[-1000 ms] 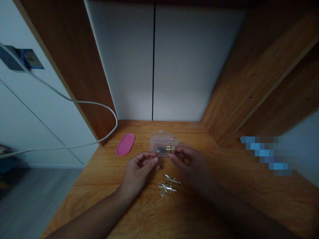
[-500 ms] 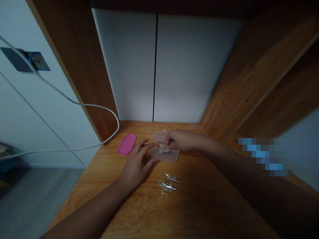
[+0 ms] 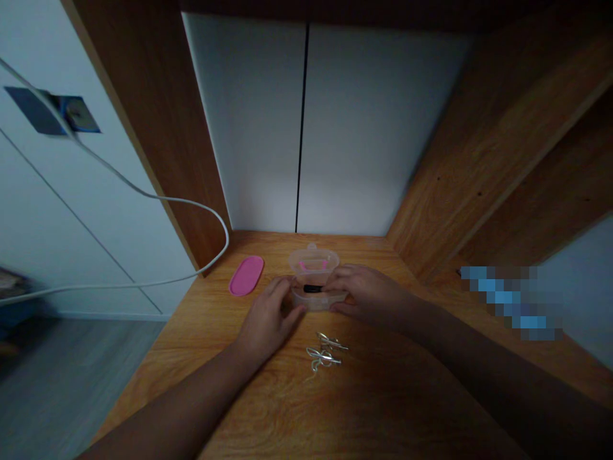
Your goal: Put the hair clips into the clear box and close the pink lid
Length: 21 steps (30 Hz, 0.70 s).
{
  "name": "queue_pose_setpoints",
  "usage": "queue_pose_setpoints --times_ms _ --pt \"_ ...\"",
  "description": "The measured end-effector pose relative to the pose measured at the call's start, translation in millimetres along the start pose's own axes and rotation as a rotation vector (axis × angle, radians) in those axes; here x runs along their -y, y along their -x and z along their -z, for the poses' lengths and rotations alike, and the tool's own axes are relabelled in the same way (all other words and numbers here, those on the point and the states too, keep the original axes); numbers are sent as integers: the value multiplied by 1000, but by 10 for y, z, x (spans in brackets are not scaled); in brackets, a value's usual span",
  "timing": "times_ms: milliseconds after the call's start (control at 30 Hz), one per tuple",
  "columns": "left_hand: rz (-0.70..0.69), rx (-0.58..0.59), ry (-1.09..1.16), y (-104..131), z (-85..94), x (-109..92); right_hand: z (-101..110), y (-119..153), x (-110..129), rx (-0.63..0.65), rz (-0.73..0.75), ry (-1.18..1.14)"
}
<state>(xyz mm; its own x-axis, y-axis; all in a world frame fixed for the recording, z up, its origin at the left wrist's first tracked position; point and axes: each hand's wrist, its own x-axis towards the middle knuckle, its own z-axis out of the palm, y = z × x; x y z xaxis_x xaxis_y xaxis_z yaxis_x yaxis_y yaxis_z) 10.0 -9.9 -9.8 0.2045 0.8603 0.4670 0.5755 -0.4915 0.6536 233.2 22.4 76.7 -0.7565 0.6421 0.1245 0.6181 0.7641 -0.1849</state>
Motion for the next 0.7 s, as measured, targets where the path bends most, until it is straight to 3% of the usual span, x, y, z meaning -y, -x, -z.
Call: queue_pose_setpoints --times_ms 100,200,333,500,567,633,700 --pt "-9 -8 -1 3 -5 7 -12 119 91 -97 54 -41" --pt "-36 -24 -3 7 3 14 -52 229 211 7 25 -134" --pt "-54 -43 -51 20 23 -12 -188 320 265 188 -159 -193" --pt "-120 -134 -130 78 79 -157 -334 374 187 178 -295 -281" --pt "-205 -61 -148 119 93 -237 -360 392 169 166 -303 -337" --pt "-283 101 -202 164 90 -322 -384 411 166 136 -303 -381" --pt "-275 295 -276 206 73 -409 -419 431 168 106 -308 -420"
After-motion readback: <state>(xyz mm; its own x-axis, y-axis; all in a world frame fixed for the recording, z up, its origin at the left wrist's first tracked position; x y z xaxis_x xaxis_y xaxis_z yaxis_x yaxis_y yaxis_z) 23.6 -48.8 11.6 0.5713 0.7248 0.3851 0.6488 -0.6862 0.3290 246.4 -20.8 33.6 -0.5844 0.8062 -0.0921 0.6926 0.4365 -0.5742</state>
